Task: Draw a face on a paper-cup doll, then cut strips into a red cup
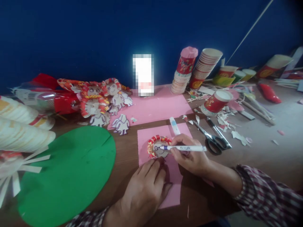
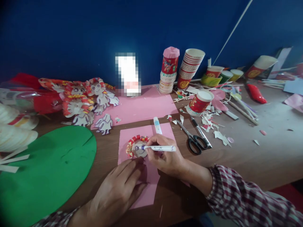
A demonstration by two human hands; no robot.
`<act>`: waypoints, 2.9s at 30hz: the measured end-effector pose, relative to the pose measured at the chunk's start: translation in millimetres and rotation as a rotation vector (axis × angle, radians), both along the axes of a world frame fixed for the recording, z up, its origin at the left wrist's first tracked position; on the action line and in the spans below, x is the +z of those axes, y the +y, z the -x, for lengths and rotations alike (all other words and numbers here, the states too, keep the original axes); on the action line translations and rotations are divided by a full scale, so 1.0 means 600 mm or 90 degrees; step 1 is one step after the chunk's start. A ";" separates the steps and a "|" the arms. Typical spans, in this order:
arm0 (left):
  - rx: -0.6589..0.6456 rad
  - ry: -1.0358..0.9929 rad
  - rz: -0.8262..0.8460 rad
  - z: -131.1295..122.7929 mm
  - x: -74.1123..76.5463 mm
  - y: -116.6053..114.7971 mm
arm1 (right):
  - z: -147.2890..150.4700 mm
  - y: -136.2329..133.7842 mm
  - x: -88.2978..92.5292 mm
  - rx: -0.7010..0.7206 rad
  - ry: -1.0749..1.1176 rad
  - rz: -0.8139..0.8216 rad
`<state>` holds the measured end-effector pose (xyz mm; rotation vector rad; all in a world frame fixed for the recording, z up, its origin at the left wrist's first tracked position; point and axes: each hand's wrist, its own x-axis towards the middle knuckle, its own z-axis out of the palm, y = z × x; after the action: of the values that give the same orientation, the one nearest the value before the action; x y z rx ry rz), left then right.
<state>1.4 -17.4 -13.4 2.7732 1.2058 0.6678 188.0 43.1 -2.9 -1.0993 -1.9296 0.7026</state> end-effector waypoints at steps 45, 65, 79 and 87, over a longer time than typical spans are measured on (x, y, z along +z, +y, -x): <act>-0.019 0.026 -0.021 0.002 0.001 0.002 | 0.004 0.005 -0.001 0.033 0.071 0.160; -0.019 0.030 -0.023 0.001 -0.001 0.001 | 0.005 0.005 -0.003 0.029 0.065 0.158; -0.024 0.017 -0.022 0.000 0.001 0.002 | 0.004 0.006 -0.007 0.030 0.051 0.171; -0.019 0.018 -0.024 0.001 -0.001 0.002 | 0.003 0.007 -0.008 -0.004 0.100 0.182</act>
<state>0.9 -16.3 -13.9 2.8345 1.1658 0.6588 186.2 47.6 -7.6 -1.1827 -1.7271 1.0534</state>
